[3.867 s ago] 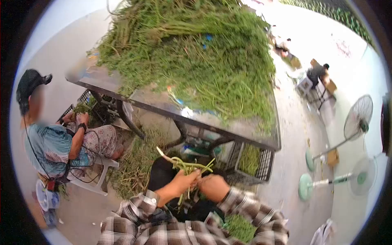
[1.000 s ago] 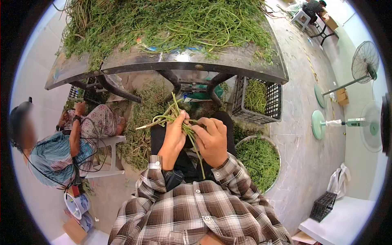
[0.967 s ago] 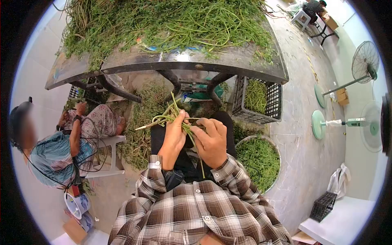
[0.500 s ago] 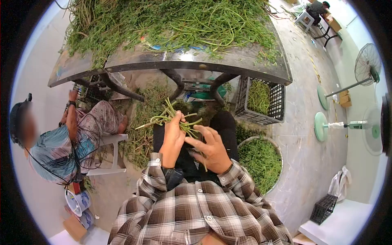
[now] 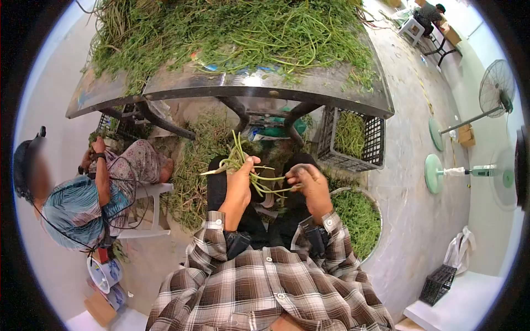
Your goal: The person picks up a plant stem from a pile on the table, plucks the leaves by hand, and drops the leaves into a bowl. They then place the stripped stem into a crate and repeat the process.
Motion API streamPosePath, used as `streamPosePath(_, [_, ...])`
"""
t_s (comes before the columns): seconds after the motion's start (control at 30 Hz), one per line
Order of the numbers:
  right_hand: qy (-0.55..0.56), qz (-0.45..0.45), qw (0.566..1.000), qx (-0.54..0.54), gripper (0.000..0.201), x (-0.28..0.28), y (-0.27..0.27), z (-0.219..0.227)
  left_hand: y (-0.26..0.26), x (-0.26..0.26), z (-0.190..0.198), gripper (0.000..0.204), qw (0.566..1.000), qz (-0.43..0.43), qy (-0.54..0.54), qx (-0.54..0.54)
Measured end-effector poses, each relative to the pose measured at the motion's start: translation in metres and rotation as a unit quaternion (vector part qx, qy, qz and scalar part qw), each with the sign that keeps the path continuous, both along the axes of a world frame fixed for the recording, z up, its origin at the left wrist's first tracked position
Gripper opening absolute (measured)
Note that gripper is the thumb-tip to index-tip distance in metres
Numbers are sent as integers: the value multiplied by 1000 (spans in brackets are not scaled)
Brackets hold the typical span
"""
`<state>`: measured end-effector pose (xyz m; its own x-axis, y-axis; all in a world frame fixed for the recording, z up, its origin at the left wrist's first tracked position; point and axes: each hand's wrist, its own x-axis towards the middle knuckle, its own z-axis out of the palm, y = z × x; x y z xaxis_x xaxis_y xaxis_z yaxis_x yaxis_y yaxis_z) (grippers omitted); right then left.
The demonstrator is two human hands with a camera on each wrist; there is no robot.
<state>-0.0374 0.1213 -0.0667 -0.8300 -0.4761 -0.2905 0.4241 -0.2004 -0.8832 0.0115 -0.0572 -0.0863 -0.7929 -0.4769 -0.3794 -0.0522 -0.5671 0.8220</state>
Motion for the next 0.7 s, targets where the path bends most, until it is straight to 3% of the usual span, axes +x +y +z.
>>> streamPosePath(0.07, [69, -25, 996, 55, 19, -8, 9, 9, -3, -1, 1, 3, 989, 0, -22, -149])
streamPosePath(0.17, [163, -25, 981, 98, 16, -6, 3, 43, 0, -3, 1, 4, 976, 9, -5, -219])
streamPosePath(0.23, [189, 28, 976, 107, 16, 0, -8, 51, 5, -5, 1, 6, 966, -19, -2, -257])
streamPosePath(0.3, [284, 81, 944, 150, 26, 6, -25, 52, 13, -11, -5, 9, 939, 2, 61, -339])
streamPosePath(0.33, [310, 80, 936, 144, 27, 9, -34, 46, 17, -8, 7, 11, 941, -28, 39, -336])
streamPosePath(0.37, [335, 80, 928, 139, 28, 10, -42, 39, 17, -7, 10, 16, 970, -65, 16, -235])
streamPosePath(0.47, [411, 46, 894, 174, 24, 8, -55, 26, 21, -4, 9, 24, 966, -71, 43, -245])
streamPosePath(0.5, [412, 47, 893, 173, 24, 7, -56, 20, 21, -3, 11, 28, 944, -81, 22, -319])
streamPosePath(0.53, [310, 53, 941, 125, 22, 5, -56, 14, 20, -3, 13, 32, 916, -90, 0, -390])
streamPosePath(0.57, [203, 59, 974, 76, 20, 3, -56, 8, 18, -2, 15, 32, 916, -88, -1, -390])
streamPosePath(0.63, [202, 53, 976, 55, 20, -2, -52, 6, 14, 0, 26, 35, 928, -140, -39, -343])
streamPosePath(0.7, [129, 106, 981, 103, 22, -10, -42, 5, 10, 3, 26, 37, 928, -161, -31, -334])
